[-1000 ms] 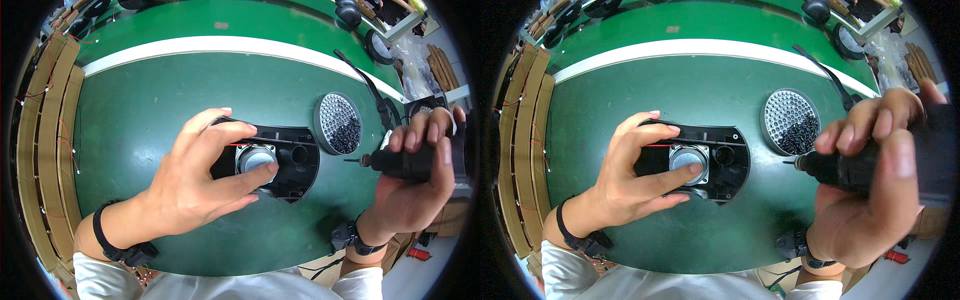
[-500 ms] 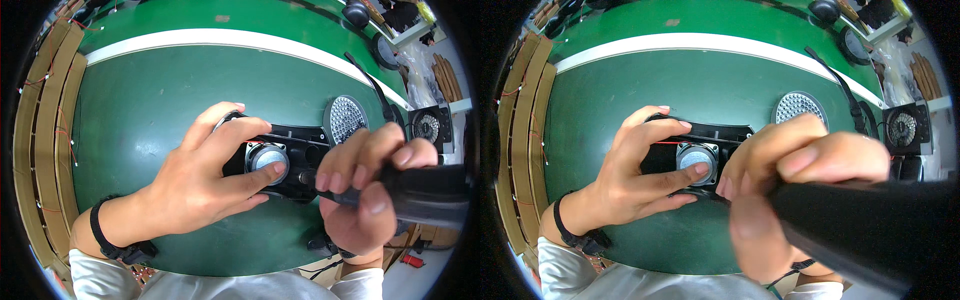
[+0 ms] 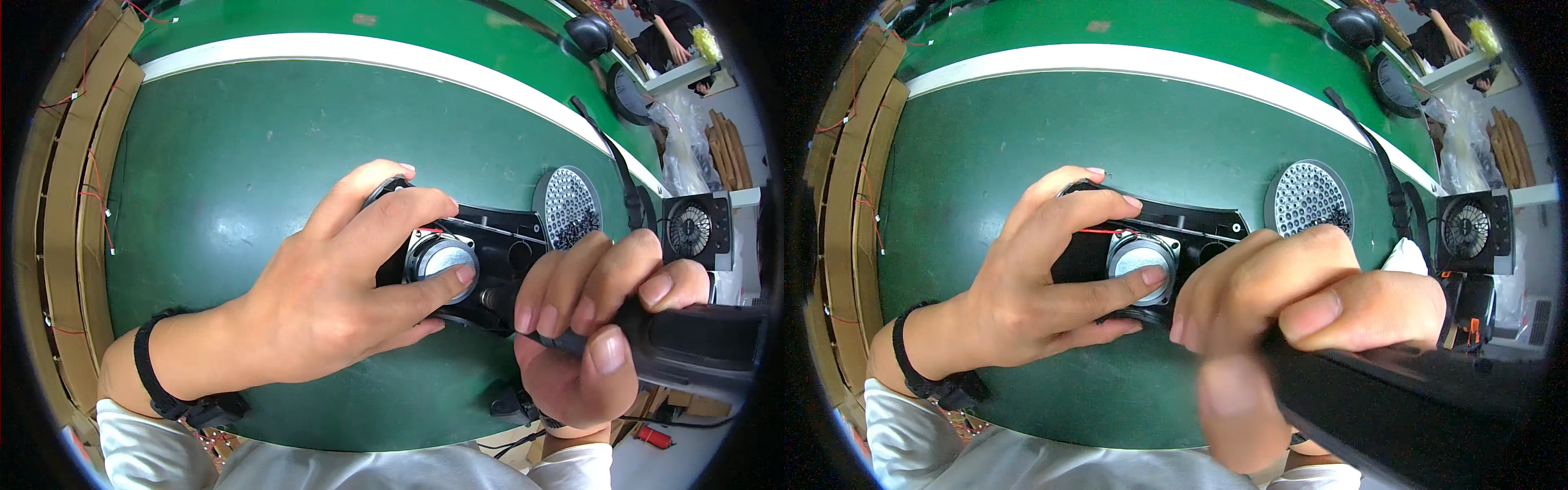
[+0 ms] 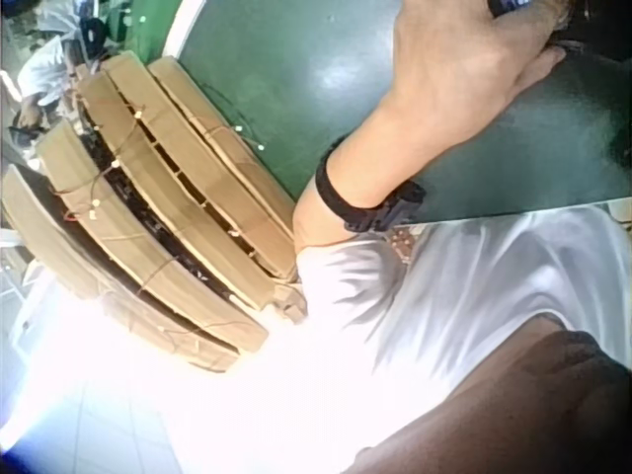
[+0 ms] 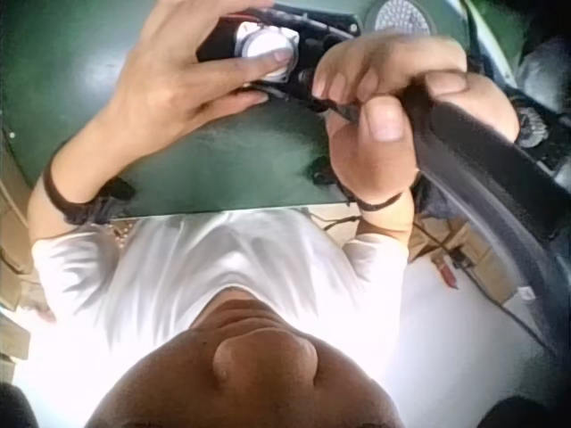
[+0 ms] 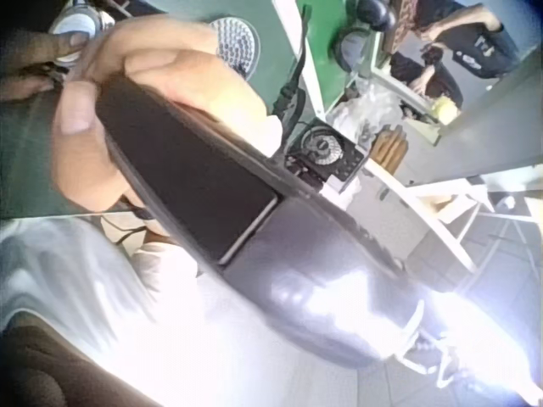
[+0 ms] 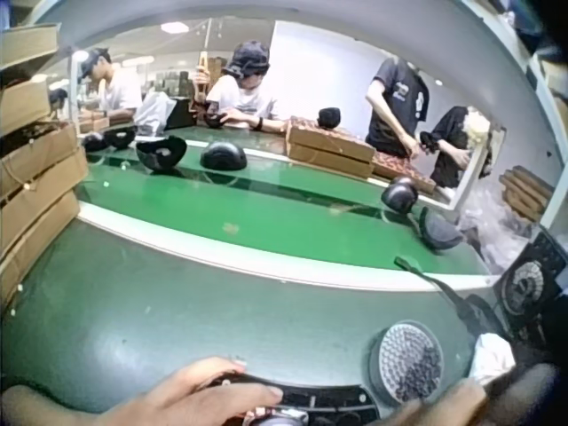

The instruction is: Using an electric screwdriver to fasten components inside a plastic electronic housing on an assembly line.

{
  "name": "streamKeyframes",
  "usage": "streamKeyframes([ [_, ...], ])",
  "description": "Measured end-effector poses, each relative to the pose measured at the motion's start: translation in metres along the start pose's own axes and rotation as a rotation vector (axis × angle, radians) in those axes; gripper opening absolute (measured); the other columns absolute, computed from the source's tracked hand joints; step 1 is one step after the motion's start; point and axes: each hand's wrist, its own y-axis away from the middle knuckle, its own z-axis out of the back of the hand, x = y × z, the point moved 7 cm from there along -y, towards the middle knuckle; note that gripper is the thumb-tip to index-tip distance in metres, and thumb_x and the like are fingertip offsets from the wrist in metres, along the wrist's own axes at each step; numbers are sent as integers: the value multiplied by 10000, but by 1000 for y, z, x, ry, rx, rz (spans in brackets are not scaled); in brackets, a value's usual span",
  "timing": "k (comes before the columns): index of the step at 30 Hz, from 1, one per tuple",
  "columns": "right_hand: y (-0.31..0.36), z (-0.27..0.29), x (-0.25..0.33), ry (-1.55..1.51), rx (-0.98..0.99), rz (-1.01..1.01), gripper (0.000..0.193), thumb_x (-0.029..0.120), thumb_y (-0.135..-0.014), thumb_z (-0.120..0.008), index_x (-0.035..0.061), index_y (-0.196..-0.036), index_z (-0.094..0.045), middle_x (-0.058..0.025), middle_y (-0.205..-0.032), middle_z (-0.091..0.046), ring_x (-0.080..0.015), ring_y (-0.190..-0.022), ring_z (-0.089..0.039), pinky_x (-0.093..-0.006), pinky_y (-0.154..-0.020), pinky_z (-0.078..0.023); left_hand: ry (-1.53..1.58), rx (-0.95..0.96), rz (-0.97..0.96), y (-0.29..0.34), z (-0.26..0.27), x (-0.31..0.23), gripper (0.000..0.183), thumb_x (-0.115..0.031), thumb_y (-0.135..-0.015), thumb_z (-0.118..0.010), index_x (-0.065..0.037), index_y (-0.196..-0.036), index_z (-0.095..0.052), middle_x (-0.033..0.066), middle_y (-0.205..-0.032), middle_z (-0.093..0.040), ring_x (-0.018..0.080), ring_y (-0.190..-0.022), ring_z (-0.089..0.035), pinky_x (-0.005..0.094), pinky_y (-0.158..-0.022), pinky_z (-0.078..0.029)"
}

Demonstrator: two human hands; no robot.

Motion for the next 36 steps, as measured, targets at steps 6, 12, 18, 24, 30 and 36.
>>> streamKeyframes([
  [6, 2, -4, 15, 56, -182, 52, 354, 99, -899, -673, 128, -1165, -441, -52, -874, -486, -169, -691, -524, -322, -545, -507, 3, -15, 24, 1, -1, -2, 555, -196, -584, -909, -84, -1112, -779, 222, -1309, -566, 417, -1150, -571, 592, -1022, -480],
  [12, 1, 1, 30, -52, -282, 78, 378, 85, -885, -661, 96, -1159, -400, -60, -884, -481, -164, -674, -518, -323, -538, -526, 1, -15, 20, 1, -2, -2, 575, -192, -584, -913, -98, -1133, -770, 221, -1311, -565, 419, -1154, -560, 583, -1017, -483],
  [18, 1, -10, 15, -31, -223, 3, 385, 89, -883, -678, 139, -1161, -417, -55, -848, -483, -183, -668, -544, -350, -550, -543, -3, -11, 26, 2, -1, -2, 561, -208, -602, -905, -90, -1134, -770, 220, -1311, -559, 419, -1149, -554, 574, -1015, -483],
  [24, 3, -5, 13, 90, -139, -93, 353, 101, -914, -686, 144, -1173, -449, -54, -858, -492, -184, -686, -545, -347, -579, -541, 6, 0, 40, 1, -1, -2, 569, -206, -603, -903, -98, -1145, -769, 219, -1312, -558, 417, -1151, -551, 565, -1014, -486],
  [30, 3, -7, 12, 105, -37, -83, 350, 95, -932, -685, 156, -1167, -432, -57, -865, -492, -190, -710, -550, -343, -592, -546, -11, -1, 50, 1, -2, -3, 574, -209, -598, -904, -117, -1147, -767, 211, -1319, -565, 416, -1160, -546, 547, -1016, -493],
  [36, 6, -15, 15, 126, 50, -65, 342, 91, -951, -670, 164, -1179, -426, -60, -889, -500, -200, -735, -555, -350, -608, -549, -8, -12, 42, -1, -2, -4, 578, -202, -581, -903, -119, -1137, -767, 198, -1303, -584, 411, -1163, -544, 537, -1017, -487],
])
